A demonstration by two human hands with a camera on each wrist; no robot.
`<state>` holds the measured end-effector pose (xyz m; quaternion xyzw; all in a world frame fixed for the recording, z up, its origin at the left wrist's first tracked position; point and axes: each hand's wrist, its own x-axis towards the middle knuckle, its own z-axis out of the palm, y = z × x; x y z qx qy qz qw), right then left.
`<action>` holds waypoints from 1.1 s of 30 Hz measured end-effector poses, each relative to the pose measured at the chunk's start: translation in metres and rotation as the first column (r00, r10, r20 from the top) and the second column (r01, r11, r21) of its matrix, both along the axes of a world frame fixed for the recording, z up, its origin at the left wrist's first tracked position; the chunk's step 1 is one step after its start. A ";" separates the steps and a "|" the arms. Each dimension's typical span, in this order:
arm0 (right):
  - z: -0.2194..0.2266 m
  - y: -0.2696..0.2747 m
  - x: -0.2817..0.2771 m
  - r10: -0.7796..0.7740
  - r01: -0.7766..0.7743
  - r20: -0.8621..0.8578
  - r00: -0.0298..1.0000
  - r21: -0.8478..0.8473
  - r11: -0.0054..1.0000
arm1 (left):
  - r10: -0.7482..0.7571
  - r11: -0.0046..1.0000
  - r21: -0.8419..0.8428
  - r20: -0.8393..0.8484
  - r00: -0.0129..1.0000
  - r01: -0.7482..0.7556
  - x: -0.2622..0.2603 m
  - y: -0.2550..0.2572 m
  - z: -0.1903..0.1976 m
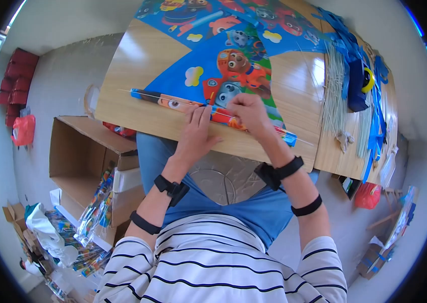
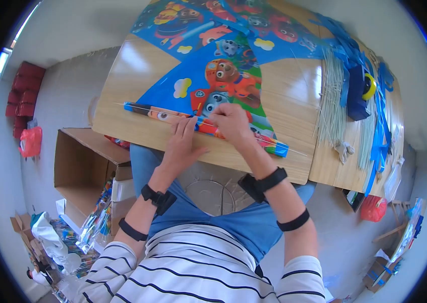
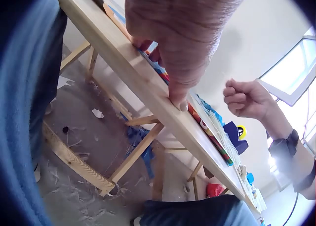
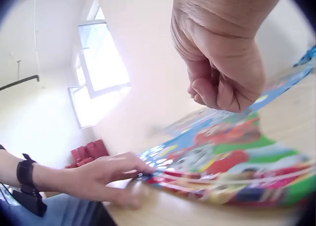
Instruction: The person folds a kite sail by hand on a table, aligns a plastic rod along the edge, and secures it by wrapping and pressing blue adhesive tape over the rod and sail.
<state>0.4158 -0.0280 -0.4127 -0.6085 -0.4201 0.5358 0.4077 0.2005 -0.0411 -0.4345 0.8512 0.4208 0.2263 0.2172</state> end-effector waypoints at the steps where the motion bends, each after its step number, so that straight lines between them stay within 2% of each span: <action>1: -0.005 0.005 -0.015 0.002 0.000 0.051 0.999 -0.033 0.999 | 0.014 1.000 0.007 0.010 1.000 -0.014 0.000 0.000 0.000; 7: -0.043 0.015 -0.035 0.002 0.030 0.322 0.947 -0.095 0.995 | 0.057 0.998 -0.029 0.126 0.990 -0.053 0.001 0.001 -0.006; 10: -0.041 0.013 -0.038 0.001 0.059 0.420 0.908 -0.131 0.990 | 0.044 0.999 -0.027 0.173 0.984 -0.040 -0.001 0.003 0.001; 14: -0.032 0.013 -0.042 -0.001 0.097 0.516 0.857 -0.158 0.983 | 0.029 1.000 -0.013 0.150 0.988 -0.028 -0.002 0.003 -0.002; 20: -0.027 0.011 -0.049 -0.015 0.095 0.629 0.777 -0.094 0.991 | -0.007 1.000 -0.001 0.111 0.994 0.007 -0.005 0.003 -0.007; 23: -0.030 0.011 -0.047 -0.054 0.109 0.528 0.848 -0.074 0.991 | -0.004 1.000 0.007 0.122 0.993 0.003 -0.005 0.002 -0.005; 29: -0.026 0.010 -0.038 -0.116 0.166 0.477 0.871 -0.063 0.984 | 0.024 1.000 -0.005 0.145 0.989 -0.023 -0.004 0.001 -0.007; 33: -0.028 0.010 -0.036 -0.054 0.114 0.406 0.912 -0.124 0.986 | 0.042 0.998 -0.044 0.156 0.987 -0.036 -0.003 0.000 -0.007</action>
